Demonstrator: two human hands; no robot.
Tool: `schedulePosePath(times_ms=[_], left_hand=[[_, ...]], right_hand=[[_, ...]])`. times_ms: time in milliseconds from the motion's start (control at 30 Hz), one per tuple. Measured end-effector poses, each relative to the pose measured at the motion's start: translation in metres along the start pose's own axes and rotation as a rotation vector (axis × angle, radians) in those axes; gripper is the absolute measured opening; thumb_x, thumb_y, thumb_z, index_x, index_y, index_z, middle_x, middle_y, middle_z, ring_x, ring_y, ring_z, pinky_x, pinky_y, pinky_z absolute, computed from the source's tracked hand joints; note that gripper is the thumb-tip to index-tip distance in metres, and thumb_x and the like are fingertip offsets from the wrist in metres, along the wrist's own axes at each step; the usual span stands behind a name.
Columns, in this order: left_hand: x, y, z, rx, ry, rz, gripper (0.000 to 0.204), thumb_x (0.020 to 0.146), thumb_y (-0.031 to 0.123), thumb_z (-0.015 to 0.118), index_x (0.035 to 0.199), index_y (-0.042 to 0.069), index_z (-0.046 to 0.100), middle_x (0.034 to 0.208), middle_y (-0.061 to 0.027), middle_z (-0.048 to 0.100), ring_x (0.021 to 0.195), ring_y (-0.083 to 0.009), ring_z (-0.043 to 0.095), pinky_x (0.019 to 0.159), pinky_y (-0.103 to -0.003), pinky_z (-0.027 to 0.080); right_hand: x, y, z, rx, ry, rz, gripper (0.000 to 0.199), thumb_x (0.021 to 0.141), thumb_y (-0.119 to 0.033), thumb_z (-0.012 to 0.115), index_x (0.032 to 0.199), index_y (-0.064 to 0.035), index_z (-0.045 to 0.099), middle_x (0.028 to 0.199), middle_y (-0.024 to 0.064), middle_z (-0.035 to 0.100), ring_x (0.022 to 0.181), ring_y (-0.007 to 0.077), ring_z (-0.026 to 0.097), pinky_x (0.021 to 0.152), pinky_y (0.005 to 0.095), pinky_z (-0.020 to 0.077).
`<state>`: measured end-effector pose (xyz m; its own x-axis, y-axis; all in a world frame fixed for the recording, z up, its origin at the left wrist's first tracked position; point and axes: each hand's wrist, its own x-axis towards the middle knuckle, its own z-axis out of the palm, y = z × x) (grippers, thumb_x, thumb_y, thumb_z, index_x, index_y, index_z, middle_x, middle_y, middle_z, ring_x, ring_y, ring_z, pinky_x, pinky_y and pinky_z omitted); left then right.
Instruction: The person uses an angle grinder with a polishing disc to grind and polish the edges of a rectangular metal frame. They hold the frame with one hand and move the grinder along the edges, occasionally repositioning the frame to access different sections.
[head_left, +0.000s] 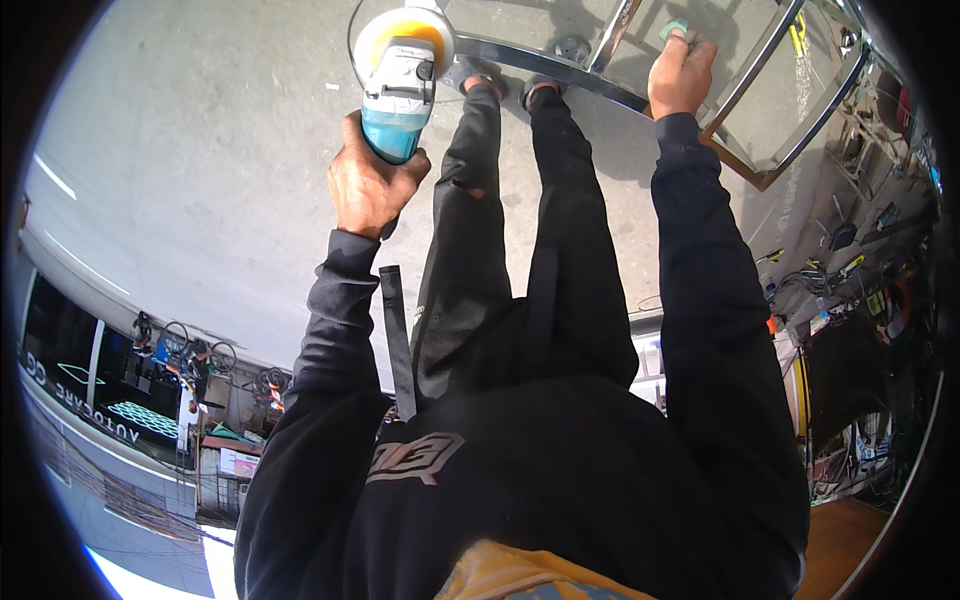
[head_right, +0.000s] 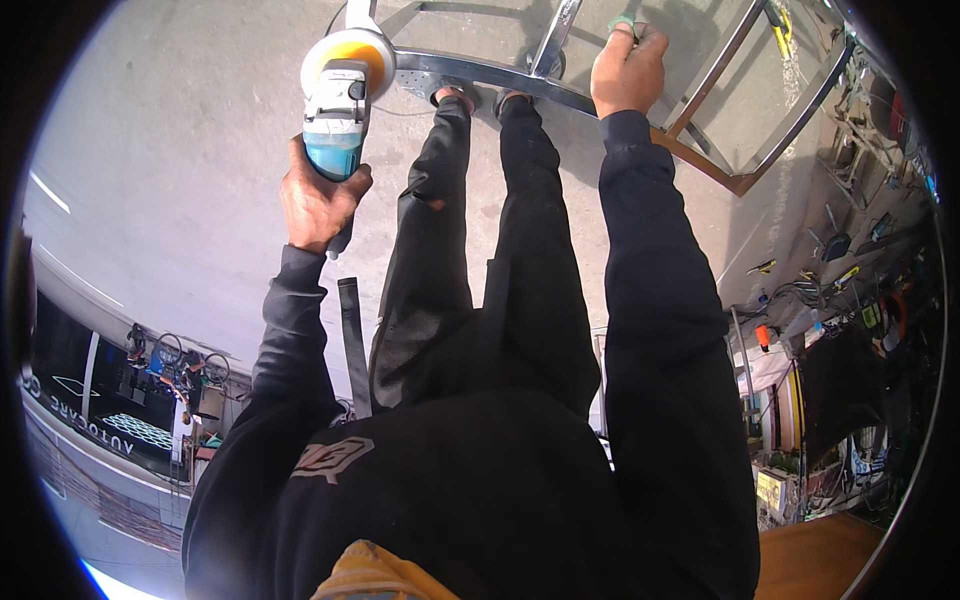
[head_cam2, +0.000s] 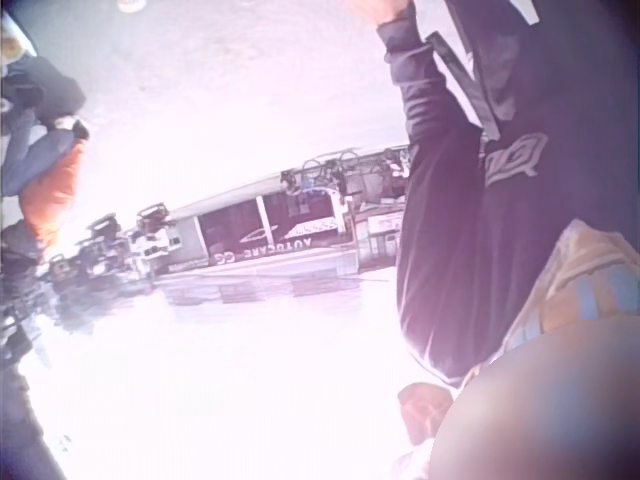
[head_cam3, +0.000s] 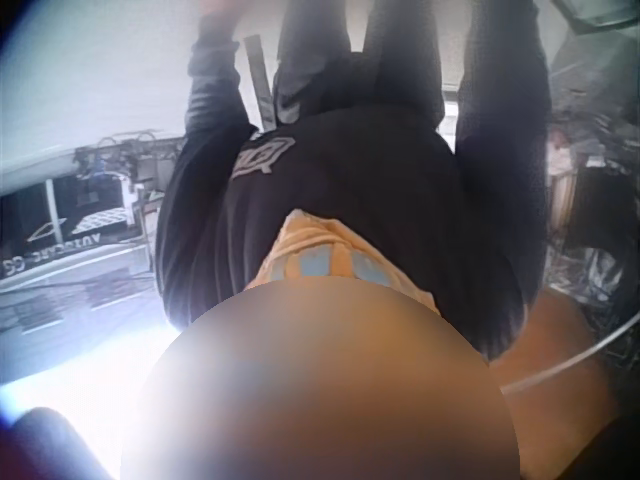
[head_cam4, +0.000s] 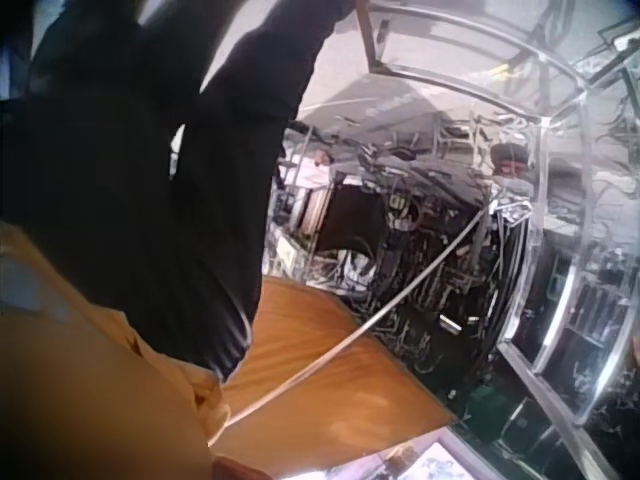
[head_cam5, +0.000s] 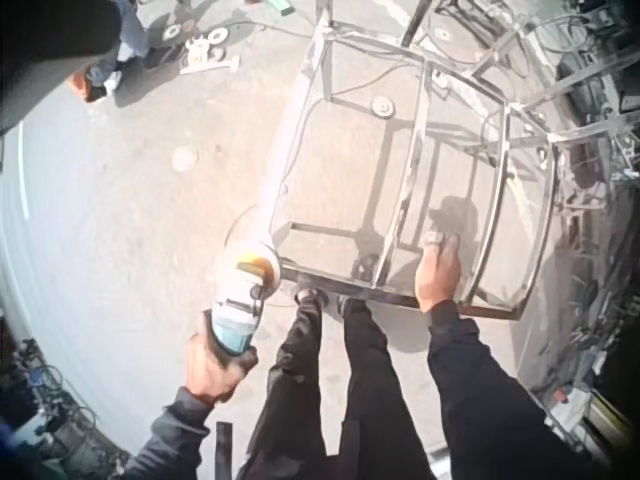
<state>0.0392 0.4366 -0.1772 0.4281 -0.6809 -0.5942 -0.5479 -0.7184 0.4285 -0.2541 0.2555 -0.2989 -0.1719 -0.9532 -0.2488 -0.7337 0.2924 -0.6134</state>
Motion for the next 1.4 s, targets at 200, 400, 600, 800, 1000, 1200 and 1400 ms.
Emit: schedulePosePath(times_ms=[200, 400, 600, 800, 1000, 1200, 1400], left_hand=[[-0.018, 0.032, 0.028, 0.089, -0.105, 0.009, 0.073, 0.06, 0.027, 0.083, 0.117, -0.001, 0.046, 0.083, -0.0252, 0.069, 0.076, -0.0441, 0.07, 0.073, -0.048, 0.057], [-0.045, 0.066, 0.074, 0.146, -0.13, 0.087, 0.076, 0.064, 0.026, 0.081, 0.125, -0.001, 0.044, 0.088, -0.0245, 0.067, 0.073, -0.0406, 0.071, 0.07, -0.048, 0.058], [-0.037, 0.049, 0.059, 0.149, -0.066, 0.057, 0.075, 0.065, 0.027, 0.081, 0.123, -0.001, 0.043, 0.091, -0.0252, 0.067, 0.073, -0.0422, 0.07, 0.071, -0.047, 0.058], [-0.009, 0.017, 0.022, 0.103, 0.043, -0.007, 0.07, 0.068, 0.026, 0.077, 0.122, -0.004, 0.044, 0.088, -0.0286, 0.069, 0.08, -0.0443, 0.071, 0.075, -0.047, 0.058], [0.034, -0.001, -0.026, 0.147, -0.002, 0.043, 0.066, 0.069, 0.025, 0.078, 0.118, -0.005, 0.045, 0.09, -0.0283, 0.07, 0.081, -0.0436, 0.072, 0.075, -0.046, 0.058], [0.095, 0.007, -0.065, 0.372, -0.156, 0.272, 0.067, 0.068, 0.023, 0.078, 0.122, -0.004, 0.048, 0.096, -0.0264, 0.07, 0.084, -0.0396, 0.073, 0.077, -0.045, 0.058], [0.2, 0.047, -0.101, 0.396, -0.195, 0.572, 0.066, 0.068, 0.028, 0.076, 0.118, -0.005, 0.05, 0.087, -0.0267, 0.071, 0.077, -0.0428, 0.072, 0.073, -0.045, 0.058]], right_hand=[[-0.007, 0.013, 0.01, -0.176, -0.133, 0.011, 0.042, 0.098, -0.037, 0.052, 0.121, -0.0023, 0.053, 0.105, 0.0236, 0.069, 0.103, 0.0424, 0.064, 0.091, 0.047, 0.0472], [-0.01, 0.022, 0.012, -0.135, -0.098, -0.088, 0.037, 0.098, -0.034, 0.052, 0.119, -0.0031, 0.049, 0.106, 0.0234, 0.067, 0.097, 0.0437, 0.065, 0.086, 0.0512, 0.0478], [-0.013, 0.021, 0.015, -0.043, -0.119, 0.02, 0.039, 0.099, -0.036, 0.052, 0.12, -0.0033, 0.048, 0.108, 0.023, 0.066, 0.098, 0.0439, 0.064, 0.086, 0.0518, 0.0478], [-0.012, 0.022, 0.012, -0.103, -0.128, -0.002, 0.038, 0.099, -0.037, 0.052, 0.12, -0.0051, 0.048, 0.108, 0.0225, 0.066, 0.097, 0.0441, 0.064, 0.084, 0.0517, 0.0488], [-0.02, 0.027, 0.014, -0.112, -0.082, -0.067, 0.035, 0.099, -0.034, 0.053, 0.12, -0.0072, 0.049, 0.108, 0.0223, 0.066, 0.096, 0.0437, 0.064, 0.082, 0.0522, 0.0486], [-0.042, 0.008, 0.027, -0.09, 0.036, 0.009, 0.034, 0.099, -0.032, 0.052, 0.12, -0.005, 0.049, 0.107, 0.0217, 0.067, 0.096, 0.0432, 0.065, 0.082, 0.0503, 0.0493], [-0.049, -0.007, 0.046, -0.124, 0.193, 0.26, 0.036, 0.1, -0.035, 0.048, 0.121, -0.0047, 0.05, 0.107, 0.0205, 0.067, 0.096, 0.0418, 0.067, 0.082, 0.0507, 0.0518]])
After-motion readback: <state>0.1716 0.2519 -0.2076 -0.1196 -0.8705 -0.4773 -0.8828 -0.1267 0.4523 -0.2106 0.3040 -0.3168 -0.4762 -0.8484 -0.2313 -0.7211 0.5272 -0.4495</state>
